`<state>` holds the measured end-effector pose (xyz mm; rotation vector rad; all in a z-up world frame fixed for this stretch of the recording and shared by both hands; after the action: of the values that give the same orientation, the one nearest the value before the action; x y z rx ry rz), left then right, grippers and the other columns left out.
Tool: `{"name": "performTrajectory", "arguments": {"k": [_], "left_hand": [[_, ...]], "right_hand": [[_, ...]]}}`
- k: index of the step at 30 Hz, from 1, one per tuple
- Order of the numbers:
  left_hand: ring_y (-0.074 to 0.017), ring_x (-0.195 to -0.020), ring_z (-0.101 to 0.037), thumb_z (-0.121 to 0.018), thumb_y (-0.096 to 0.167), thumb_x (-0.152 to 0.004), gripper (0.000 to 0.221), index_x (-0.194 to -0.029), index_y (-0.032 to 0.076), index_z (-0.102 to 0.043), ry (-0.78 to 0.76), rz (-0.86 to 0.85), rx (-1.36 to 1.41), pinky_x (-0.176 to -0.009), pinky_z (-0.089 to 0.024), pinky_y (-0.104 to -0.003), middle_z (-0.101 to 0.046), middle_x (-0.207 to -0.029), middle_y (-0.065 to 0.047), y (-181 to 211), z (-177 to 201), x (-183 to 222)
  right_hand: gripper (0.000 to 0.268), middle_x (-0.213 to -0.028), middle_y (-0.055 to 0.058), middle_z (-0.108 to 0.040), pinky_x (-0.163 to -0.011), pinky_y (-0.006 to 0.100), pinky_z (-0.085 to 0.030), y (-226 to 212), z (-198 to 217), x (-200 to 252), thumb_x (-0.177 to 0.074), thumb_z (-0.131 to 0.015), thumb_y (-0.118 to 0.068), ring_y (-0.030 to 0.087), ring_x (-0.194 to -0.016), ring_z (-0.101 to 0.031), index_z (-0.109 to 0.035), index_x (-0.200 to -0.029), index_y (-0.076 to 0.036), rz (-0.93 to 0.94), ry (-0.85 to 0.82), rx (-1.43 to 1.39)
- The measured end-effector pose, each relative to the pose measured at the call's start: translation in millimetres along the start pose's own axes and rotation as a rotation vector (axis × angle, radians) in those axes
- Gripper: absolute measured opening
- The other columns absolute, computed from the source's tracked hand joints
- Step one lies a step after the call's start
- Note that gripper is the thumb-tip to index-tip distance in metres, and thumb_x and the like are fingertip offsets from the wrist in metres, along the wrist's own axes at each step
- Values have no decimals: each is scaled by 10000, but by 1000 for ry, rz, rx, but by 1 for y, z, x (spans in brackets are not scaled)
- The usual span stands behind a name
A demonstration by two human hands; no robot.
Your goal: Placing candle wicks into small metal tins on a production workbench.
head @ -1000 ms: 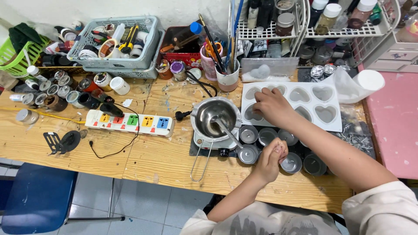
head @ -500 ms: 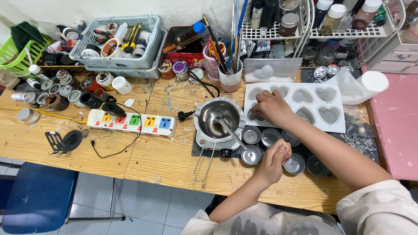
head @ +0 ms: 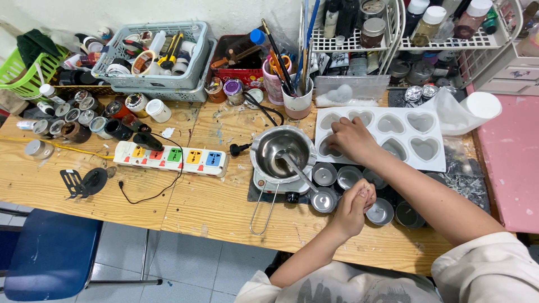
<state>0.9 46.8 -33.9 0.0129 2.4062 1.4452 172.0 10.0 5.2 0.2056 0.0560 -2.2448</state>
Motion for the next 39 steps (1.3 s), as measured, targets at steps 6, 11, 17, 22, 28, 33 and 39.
{"name": "performTrajectory", "arguments": {"k": [6,11,17,22,28,33,39], "left_hand": [[-76,-703,-304,-346,209,-1130,263,-902,82,-371,4,11,2,-605,-290,-240,-359,-802,10,1,-1,0],[-65,-698,-353,-367,226,-1148,276,-934,66,-436,26,37,-110,-612,-318,-235,-403,-790,8,-8,4,2],[-93,-837,-533,-498,223,-1153,213,-1179,28,-577,49,-54,-379,-760,-462,-251,-591,-932,-27,11,-5,-1],[-103,-824,-605,-543,211,-1114,291,-1354,49,-567,34,47,-435,-716,-493,-264,-649,-934,-51,14,-9,-4],[-215,-921,-766,-599,192,-1057,383,-1411,81,-505,2,32,-635,-778,-576,-332,-760,-984,-89,21,-12,-4],[-259,-830,-758,-691,187,-981,304,-1268,100,-643,-46,-76,-895,-693,-572,-356,-765,-972,-108,12,-10,-4],[-204,-729,-743,-762,256,-963,205,-1094,103,-718,-67,-59,-895,-643,-563,-325,-761,-877,-87,17,-18,-5]], "right_hand": [[121,-921,-24,-633,-866,396,-414,5,3,4,-764,-787,-244,203,-1021,-584,-816,-881,-256,-6,52,-35],[128,-890,-16,-631,-860,414,-412,16,18,10,-764,-795,-269,211,-1020,-589,-806,-874,-204,-26,72,-109],[185,-805,41,-632,-738,416,-438,11,85,54,-843,-783,-294,241,-854,-608,-804,-922,-128,-99,148,-427],[150,-836,50,-682,-681,359,-509,-1,121,114,-856,-757,-202,213,-816,-652,-797,-950,-91,-218,177,-651],[242,-832,65,-702,-697,336,-555,-15,112,164,-762,-809,-183,202,-785,-700,-798,-964,-51,-294,89,-743],[147,-865,50,-748,-710,330,-563,-15,91,190,-816,-770,-158,197,-791,-725,-785,-911,-47,-370,136,-834],[130,-877,65,-737,-744,332,-555,-17,70,212,-857,-744,-137,197,-813,-727,-725,-917,-24,-422,254,-853]]}}
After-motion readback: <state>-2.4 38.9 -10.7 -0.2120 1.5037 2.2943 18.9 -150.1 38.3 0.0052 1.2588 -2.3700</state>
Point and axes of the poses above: each hand's wrist, its own x-axis away from the middle knuckle, its own z-axis out of the back of the hand, y = z × x, the point moved 2 cm from there along -x, towards the middle knuckle
